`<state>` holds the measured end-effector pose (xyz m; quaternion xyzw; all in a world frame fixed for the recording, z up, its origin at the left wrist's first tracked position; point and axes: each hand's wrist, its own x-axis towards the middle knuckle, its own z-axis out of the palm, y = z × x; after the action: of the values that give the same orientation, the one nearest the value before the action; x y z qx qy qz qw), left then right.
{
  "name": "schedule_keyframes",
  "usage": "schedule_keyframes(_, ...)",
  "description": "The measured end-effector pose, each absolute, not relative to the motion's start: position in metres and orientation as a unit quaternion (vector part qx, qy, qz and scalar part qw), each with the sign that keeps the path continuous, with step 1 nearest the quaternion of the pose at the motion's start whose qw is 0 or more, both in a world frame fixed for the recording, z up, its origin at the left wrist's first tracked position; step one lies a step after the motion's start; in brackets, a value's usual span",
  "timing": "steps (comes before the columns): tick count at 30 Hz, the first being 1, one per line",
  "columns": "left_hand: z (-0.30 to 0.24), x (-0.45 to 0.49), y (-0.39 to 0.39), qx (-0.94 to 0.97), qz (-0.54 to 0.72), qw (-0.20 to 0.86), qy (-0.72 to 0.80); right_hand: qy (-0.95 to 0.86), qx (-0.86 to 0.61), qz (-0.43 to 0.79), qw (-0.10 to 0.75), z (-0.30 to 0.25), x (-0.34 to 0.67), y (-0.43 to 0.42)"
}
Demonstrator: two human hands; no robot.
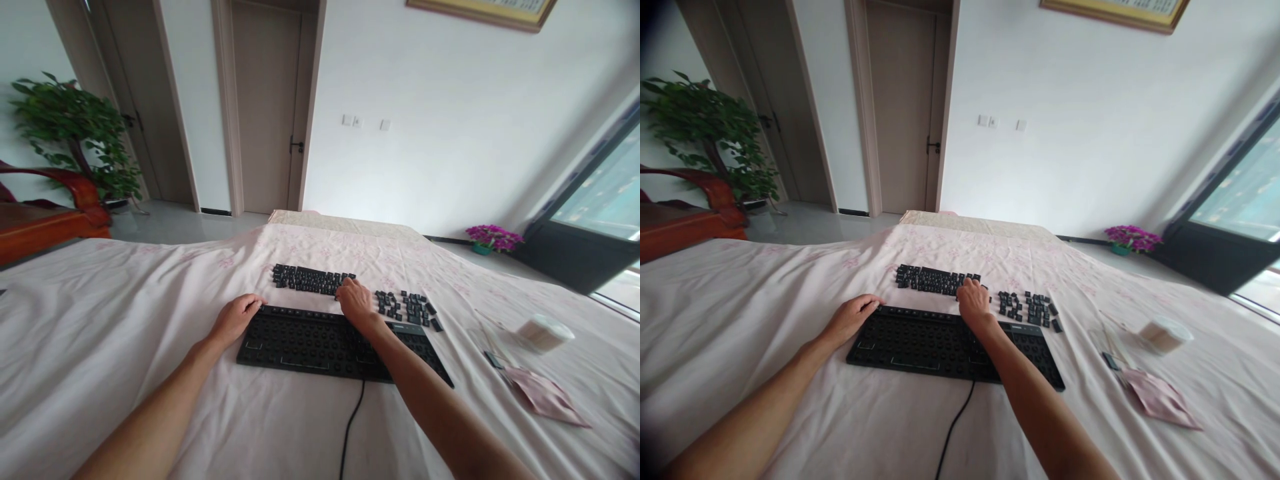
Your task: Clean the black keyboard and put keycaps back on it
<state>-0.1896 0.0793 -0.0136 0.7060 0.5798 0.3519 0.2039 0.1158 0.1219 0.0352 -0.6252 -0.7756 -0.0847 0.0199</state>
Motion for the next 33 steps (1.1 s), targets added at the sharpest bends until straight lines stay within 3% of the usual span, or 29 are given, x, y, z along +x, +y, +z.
schedule_keyframes(15,-0.014,-0.189,0.079,0.7,0.355,0.215,0.581,-0.777,-0.629,-0.014,-0.005,0.033,0.118,0.126)
schedule_keyframes(33,-0.016,-0.19,0.079,0.703,0.355,0.21,0.579,-0.813,-0.581,-0.036,-0.02,0.038,0.112,0.114)
